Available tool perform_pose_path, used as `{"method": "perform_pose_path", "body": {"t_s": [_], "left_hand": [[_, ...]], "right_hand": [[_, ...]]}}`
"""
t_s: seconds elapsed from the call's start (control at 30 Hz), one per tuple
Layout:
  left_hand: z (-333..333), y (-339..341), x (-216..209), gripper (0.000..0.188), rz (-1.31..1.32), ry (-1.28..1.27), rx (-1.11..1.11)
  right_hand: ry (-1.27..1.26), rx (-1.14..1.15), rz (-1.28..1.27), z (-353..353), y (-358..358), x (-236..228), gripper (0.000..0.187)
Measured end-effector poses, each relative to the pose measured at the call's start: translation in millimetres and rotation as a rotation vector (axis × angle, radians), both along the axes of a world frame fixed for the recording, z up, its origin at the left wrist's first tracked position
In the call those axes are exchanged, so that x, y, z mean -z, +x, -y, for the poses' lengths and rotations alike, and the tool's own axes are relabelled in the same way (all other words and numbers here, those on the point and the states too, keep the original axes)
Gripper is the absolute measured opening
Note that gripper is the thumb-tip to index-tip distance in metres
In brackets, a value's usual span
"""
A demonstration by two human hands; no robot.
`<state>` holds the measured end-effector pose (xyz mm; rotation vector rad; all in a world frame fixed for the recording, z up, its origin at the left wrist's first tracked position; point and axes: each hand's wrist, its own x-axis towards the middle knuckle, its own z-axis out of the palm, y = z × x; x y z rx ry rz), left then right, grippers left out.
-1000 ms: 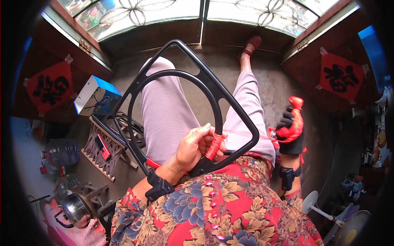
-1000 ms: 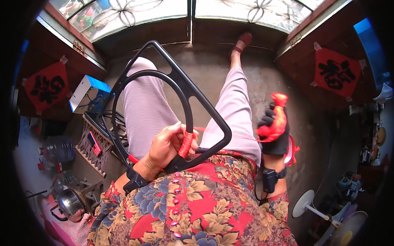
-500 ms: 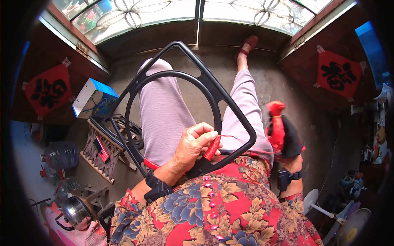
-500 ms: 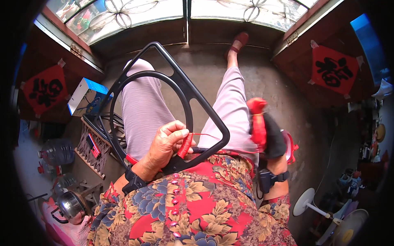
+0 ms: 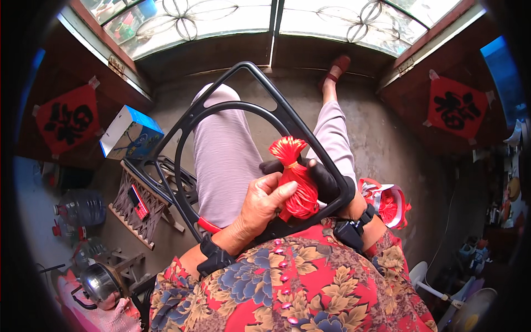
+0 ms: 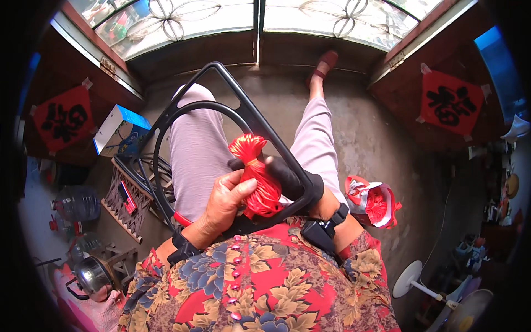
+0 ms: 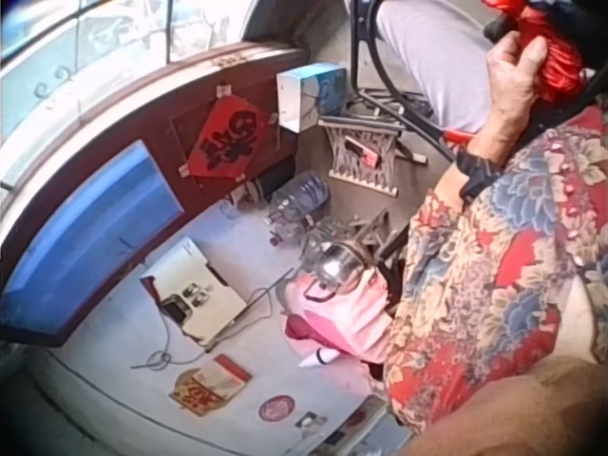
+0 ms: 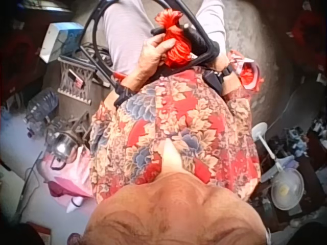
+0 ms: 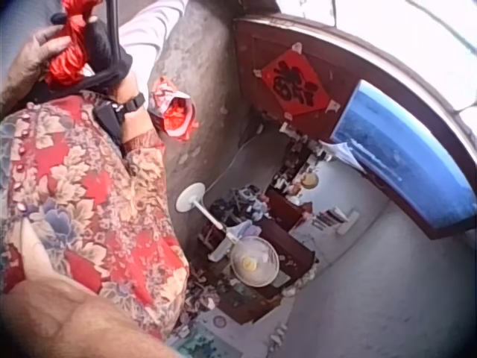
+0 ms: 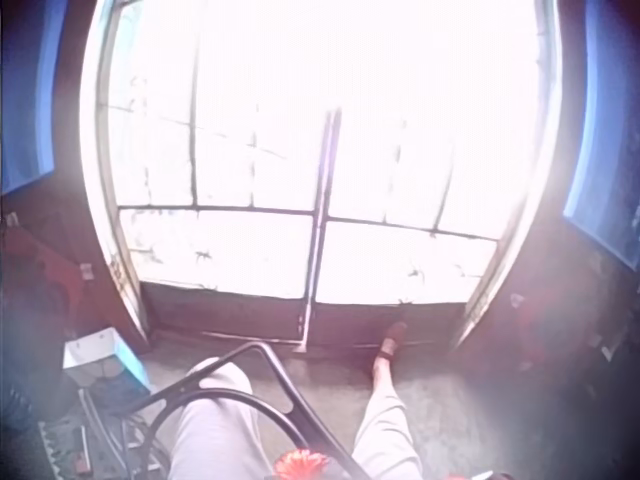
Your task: Winding a red ribbon around a part of a black plastic frame, possibly a stool or furniture component.
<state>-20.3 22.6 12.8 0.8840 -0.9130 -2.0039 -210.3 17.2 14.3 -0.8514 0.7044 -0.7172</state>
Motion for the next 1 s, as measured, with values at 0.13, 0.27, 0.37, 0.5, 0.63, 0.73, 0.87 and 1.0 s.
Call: {"method": "perform_pose_path", "body": {"t_s": [0.13,0.27,0.37,0.5,0.63,0.73,0.87,1.0], "left_hand": [[1,-2,4,0.032,-0.111,0.215,-0.012],[-1,-4,2,0.032,-0.176,0.282,-0.03],[-1,-6,6,0.035,-0.148,0.256,-0.061],[4,5,31,0.042,-0.275,0.258,0.206],[2,5,20,0.033,-0.37,0.436,0.105],[-2,8,20,0.03,-0.346,0.4,0.071],[2,4,16,0.028,-0.321,0.375,0.097],[6,6,10,0.026,-0.199,0.379,0.112]], "right_hand": [[-0.001,0.315,-0.151,-26,-13,41,0.025],[-0.072,0.281,-0.191,-14,-3,31,0.023],[-0.061,0.301,-0.16,-14,-4,33,0.023],[-0.075,0.391,-0.166,-15,-8,37,0.022],[-0.056,0.591,0.04,-11,-34,33,0.022],[0.083,0.69,0.474,-14,-68,27,0.023],[0.19,0.672,0.919,-46,-116,22,0.024],[0.213,0.877,0.811,-69,-142,17,0.027]]}}
